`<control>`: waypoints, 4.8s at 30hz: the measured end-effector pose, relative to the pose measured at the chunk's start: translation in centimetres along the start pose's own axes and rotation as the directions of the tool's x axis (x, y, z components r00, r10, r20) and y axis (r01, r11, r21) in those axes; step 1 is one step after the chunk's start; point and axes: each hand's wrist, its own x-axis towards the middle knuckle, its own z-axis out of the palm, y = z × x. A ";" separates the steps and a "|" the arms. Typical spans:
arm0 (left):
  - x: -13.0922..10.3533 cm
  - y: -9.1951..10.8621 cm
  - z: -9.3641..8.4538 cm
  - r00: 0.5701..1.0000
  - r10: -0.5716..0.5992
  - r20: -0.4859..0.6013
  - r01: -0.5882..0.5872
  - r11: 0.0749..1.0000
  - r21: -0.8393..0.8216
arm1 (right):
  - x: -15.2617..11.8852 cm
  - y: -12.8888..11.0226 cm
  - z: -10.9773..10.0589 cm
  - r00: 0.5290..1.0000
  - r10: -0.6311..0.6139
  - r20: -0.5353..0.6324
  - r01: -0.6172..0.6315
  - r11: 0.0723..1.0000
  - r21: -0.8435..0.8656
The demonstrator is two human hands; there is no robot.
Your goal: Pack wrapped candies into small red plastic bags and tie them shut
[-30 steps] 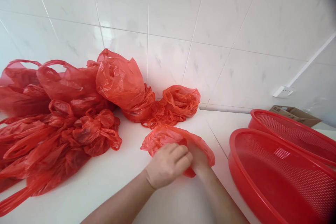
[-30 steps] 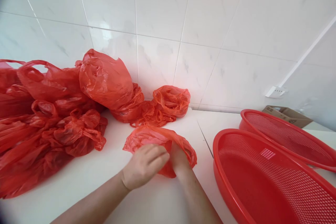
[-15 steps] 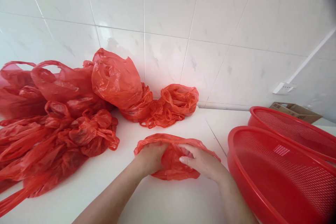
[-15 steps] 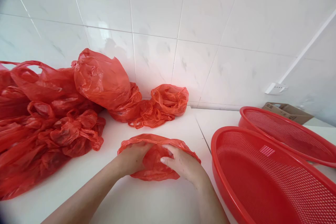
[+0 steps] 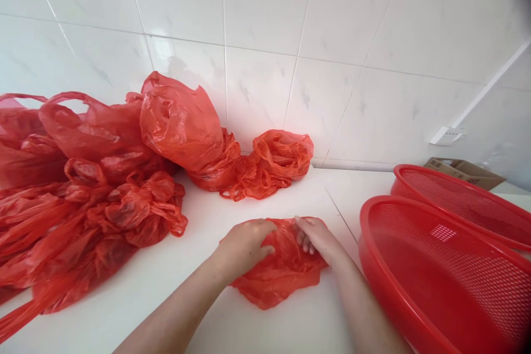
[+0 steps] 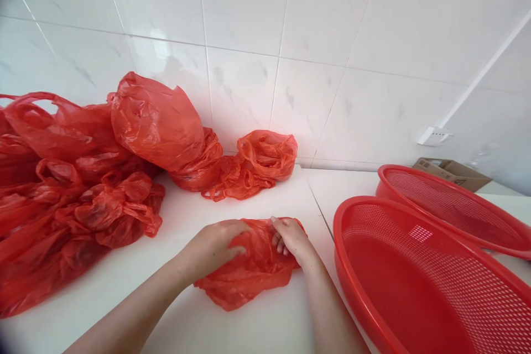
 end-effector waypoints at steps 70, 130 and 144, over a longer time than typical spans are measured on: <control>1.3 -5.8 -0.2 0.902 -0.047 -0.429 0.037 0.999 -0.033 | -0.5 -0.8 3.3 0.668 -0.743 -0.042 0.545 0.527 -0.652; 1.2 -8.6 2.1 0.833 -0.522 -0.183 0.285 0.689 -0.666 | -3.5 -3.5 6.7 0.569 -0.821 -0.045 0.683 0.502 -0.531; 1.2 -8.6 2.1 0.859 -0.476 -0.190 0.264 0.729 -0.632 | -16.8 -0.6 -3.4 0.423 -0.771 -0.476 0.291 0.613 -0.735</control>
